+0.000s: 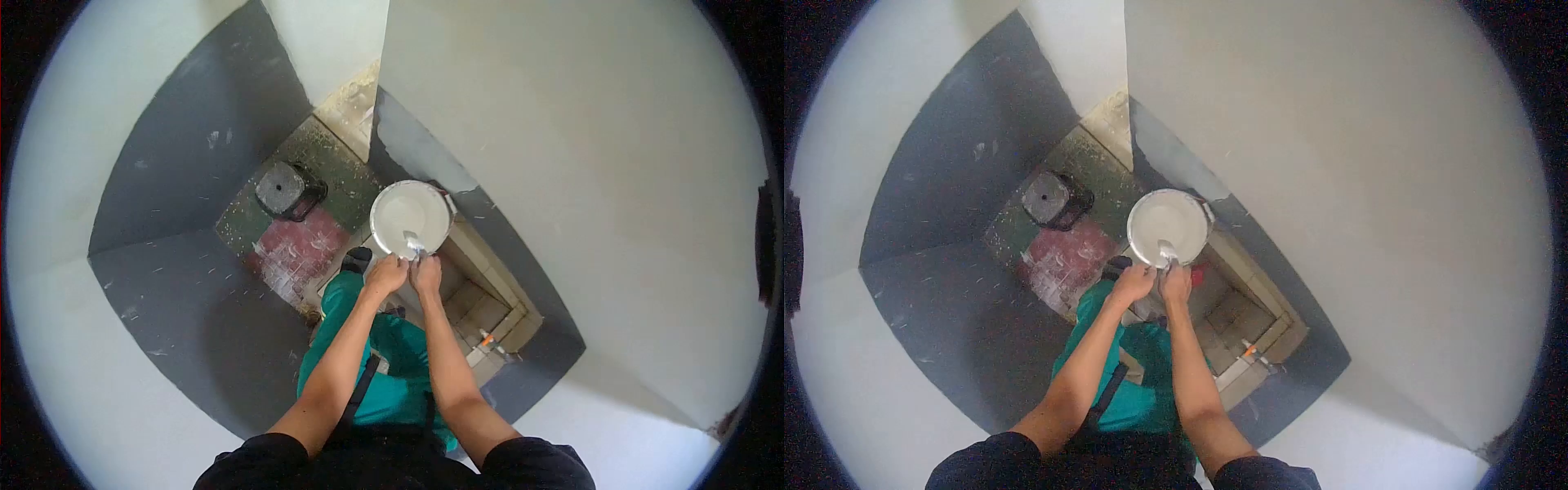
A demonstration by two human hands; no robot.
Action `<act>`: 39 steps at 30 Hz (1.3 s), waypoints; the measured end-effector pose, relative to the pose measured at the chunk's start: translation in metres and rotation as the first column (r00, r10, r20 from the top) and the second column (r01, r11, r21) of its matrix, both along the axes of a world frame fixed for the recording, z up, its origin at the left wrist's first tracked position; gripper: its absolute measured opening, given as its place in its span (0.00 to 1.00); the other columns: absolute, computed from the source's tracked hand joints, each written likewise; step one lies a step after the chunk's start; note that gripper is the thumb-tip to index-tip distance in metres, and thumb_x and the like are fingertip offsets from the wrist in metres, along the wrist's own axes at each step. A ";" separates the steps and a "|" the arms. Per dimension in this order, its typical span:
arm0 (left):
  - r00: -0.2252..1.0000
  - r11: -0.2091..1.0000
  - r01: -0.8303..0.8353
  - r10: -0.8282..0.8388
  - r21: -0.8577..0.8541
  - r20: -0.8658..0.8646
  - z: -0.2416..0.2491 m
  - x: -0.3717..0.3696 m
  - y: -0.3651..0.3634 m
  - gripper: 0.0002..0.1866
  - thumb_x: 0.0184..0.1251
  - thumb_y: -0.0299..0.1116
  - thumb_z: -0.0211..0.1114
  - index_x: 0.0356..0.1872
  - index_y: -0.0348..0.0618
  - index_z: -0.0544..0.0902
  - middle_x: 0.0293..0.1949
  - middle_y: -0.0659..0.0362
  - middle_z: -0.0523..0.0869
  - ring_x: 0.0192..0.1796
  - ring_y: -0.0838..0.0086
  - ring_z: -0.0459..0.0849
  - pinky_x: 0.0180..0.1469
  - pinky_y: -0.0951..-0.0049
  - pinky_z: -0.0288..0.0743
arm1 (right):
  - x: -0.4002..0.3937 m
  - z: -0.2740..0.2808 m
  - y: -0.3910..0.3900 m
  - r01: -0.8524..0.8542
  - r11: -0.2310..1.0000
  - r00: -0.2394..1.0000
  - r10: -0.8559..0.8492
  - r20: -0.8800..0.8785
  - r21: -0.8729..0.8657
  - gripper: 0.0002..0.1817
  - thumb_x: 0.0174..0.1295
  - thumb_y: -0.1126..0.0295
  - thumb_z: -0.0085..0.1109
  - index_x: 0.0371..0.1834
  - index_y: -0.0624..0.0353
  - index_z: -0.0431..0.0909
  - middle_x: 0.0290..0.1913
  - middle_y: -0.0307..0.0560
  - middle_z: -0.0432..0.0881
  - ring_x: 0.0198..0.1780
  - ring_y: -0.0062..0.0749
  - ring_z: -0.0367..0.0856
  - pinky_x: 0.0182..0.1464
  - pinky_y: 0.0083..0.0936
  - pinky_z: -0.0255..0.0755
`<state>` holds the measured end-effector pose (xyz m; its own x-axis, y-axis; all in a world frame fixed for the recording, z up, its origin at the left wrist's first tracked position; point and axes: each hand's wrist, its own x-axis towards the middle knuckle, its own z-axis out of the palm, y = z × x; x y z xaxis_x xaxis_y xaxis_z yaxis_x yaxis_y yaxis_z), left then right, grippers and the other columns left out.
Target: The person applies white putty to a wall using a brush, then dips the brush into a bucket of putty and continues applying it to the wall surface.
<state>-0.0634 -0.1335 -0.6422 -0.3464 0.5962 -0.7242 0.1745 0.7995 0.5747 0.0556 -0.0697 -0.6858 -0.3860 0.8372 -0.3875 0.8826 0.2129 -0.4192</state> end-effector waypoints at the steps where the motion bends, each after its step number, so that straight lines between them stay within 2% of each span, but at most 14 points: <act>1: 1.000 1.000 0.001 -0.001 -0.024 -0.004 -0.008 -0.006 0.001 0.27 0.74 0.48 0.53 0.56 0.31 0.81 0.54 0.33 0.82 0.60 0.40 0.80 0.64 0.47 0.71 | -0.006 -0.029 0.006 0.009 1.000 0.999 -0.008 0.043 -0.023 0.17 0.67 0.65 0.55 0.53 0.63 0.81 0.46 0.70 0.81 0.51 0.63 0.80 0.52 0.52 0.76; 3: 0.998 0.999 0.026 -0.028 -0.029 -0.053 -0.029 -0.011 0.003 0.24 0.75 0.46 0.52 0.53 0.32 0.81 0.53 0.34 0.83 0.58 0.40 0.81 0.61 0.45 0.73 | -0.017 -0.085 0.018 0.027 0.997 0.992 -0.019 0.122 -0.068 0.18 0.66 0.66 0.56 0.55 0.63 0.78 0.48 0.70 0.78 0.50 0.64 0.82 0.52 0.53 0.77; 6: 0.983 0.985 0.152 -0.159 -0.076 -0.092 -0.068 -0.015 0.010 0.21 0.76 0.43 0.51 0.50 0.34 0.81 0.51 0.36 0.85 0.56 0.41 0.82 0.59 0.44 0.74 | -0.020 -0.174 0.027 0.011 0.997 0.991 -0.001 0.130 -0.080 0.18 0.66 0.67 0.56 0.54 0.67 0.77 0.51 0.71 0.75 0.48 0.64 0.83 0.51 0.52 0.79; 9: 0.936 0.950 0.309 -0.311 -0.040 -0.163 -0.079 -0.011 0.028 0.20 0.76 0.42 0.50 0.49 0.35 0.81 0.48 0.37 0.85 0.54 0.41 0.84 0.57 0.43 0.75 | -0.031 -0.221 0.035 0.101 0.984 0.985 -0.078 0.153 -0.148 0.16 0.66 0.68 0.54 0.52 0.69 0.77 0.53 0.71 0.75 0.48 0.63 0.84 0.51 0.50 0.80; 12: 0.871 0.889 0.459 -0.451 -0.006 -0.198 -0.086 -0.004 0.034 0.20 0.76 0.43 0.50 0.50 0.35 0.81 0.46 0.37 0.86 0.49 0.40 0.85 0.55 0.45 0.77 | -0.035 -0.256 0.033 0.133 0.983 0.976 -0.108 0.191 -0.125 0.16 0.67 0.68 0.53 0.53 0.66 0.77 0.54 0.68 0.75 0.49 0.61 0.84 0.51 0.49 0.80; 14: 0.880 0.895 0.446 -0.436 0.011 -0.188 -0.084 0.005 0.044 0.21 0.76 0.43 0.50 0.48 0.35 0.82 0.46 0.37 0.86 0.50 0.40 0.85 0.56 0.45 0.77 | -0.030 -0.284 0.030 0.141 0.980 0.970 -0.109 0.217 -0.140 0.16 0.67 0.68 0.52 0.53 0.66 0.78 0.55 0.66 0.75 0.50 0.60 0.84 0.51 0.49 0.80; 18: 0.872 0.887 0.458 -0.437 0.052 -0.220 -0.087 0.011 0.046 0.22 0.76 0.44 0.50 0.47 0.33 0.82 0.47 0.37 0.85 0.51 0.40 0.85 0.56 0.44 0.77 | -0.027 -0.274 0.034 0.137 0.979 0.970 -0.102 0.221 -0.148 0.16 0.69 0.66 0.51 0.51 0.67 0.79 0.52 0.66 0.80 0.51 0.59 0.85 0.51 0.48 0.80; 21: 0.840 0.853 0.520 -0.520 -0.044 -0.155 -0.089 0.010 0.052 0.22 0.76 0.44 0.50 0.50 0.32 0.80 0.48 0.36 0.85 0.52 0.41 0.85 0.57 0.44 0.77 | -0.027 -0.266 0.044 0.364 0.883 0.931 -0.334 0.149 -0.295 0.17 0.68 0.65 0.52 0.48 0.70 0.79 0.46 0.69 0.84 0.51 0.59 0.85 0.53 0.48 0.80; 23: 0.851 0.867 0.497 -0.497 -0.041 -0.173 -0.091 0.012 0.051 0.22 0.76 0.44 0.50 0.52 0.33 0.78 0.48 0.36 0.85 0.53 0.41 0.85 0.57 0.44 0.77 | -0.018 -0.309 0.046 0.428 0.852 0.901 -0.427 0.072 -0.300 0.18 0.68 0.64 0.53 0.46 0.72 0.79 0.44 0.71 0.84 0.51 0.60 0.85 0.54 0.48 0.80; 26: 0.850 0.866 0.497 -0.499 -0.055 -0.169 -0.088 0.010 0.055 0.22 0.76 0.43 0.49 0.54 0.33 0.77 0.48 0.36 0.85 0.53 0.41 0.84 0.58 0.44 0.76 | -0.022 -0.330 0.047 0.511 0.802 0.851 -0.524 0.046 -0.310 0.20 0.66 0.62 0.55 0.45 0.74 0.79 0.45 0.73 0.84 0.50 0.61 0.85 0.55 0.47 0.79; 30: 0.871 0.890 0.450 -0.455 -0.071 -0.183 -0.091 0.014 0.056 0.20 0.76 0.42 0.49 0.54 0.33 0.77 0.48 0.37 0.85 0.54 0.41 0.84 0.58 0.44 0.76 | -0.027 -0.317 0.048 0.608 0.713 0.777 -0.626 0.074 -0.351 0.21 0.65 0.61 0.56 0.45 0.74 0.80 0.48 0.75 0.83 0.52 0.62 0.85 0.54 0.46 0.79; 33: 0.882 0.903 0.429 -0.422 -0.012 -0.209 -0.097 0.016 0.050 0.19 0.74 0.40 0.51 0.52 0.34 0.78 0.47 0.37 0.86 0.52 0.41 0.85 0.56 0.43 0.77 | -0.006 -0.337 0.047 0.606 0.591 0.717 -0.696 0.044 -0.532 0.20 0.65 0.62 0.56 0.44 0.74 0.81 0.41 0.67 0.86 0.43 0.55 0.88 0.44 0.44 0.81; 36: 0.914 0.943 0.332 -0.319 0.010 -0.252 -0.083 0.022 0.044 0.17 0.73 0.38 0.52 0.49 0.35 0.79 0.44 0.36 0.86 0.49 0.40 0.85 0.53 0.43 0.78 | 0.006 -0.224 0.042 0.494 0.555 0.701 -0.710 -0.071 -0.669 0.17 0.67 0.63 0.55 0.41 0.70 0.83 0.33 0.55 0.85 0.29 0.41 0.84 0.30 0.37 0.76; 39: 0.942 0.964 0.237 -0.197 0.124 -0.272 -0.064 0.034 0.025 0.15 0.72 0.37 0.53 0.45 0.36 0.81 0.42 0.35 0.86 0.48 0.38 0.84 0.51 0.43 0.78 | 0.013 -0.092 0.034 0.493 0.416 0.583 -0.810 -0.065 -0.764 0.15 0.70 0.66 0.50 0.38 0.66 0.84 0.29 0.46 0.83 0.21 0.28 0.76 0.23 0.29 0.67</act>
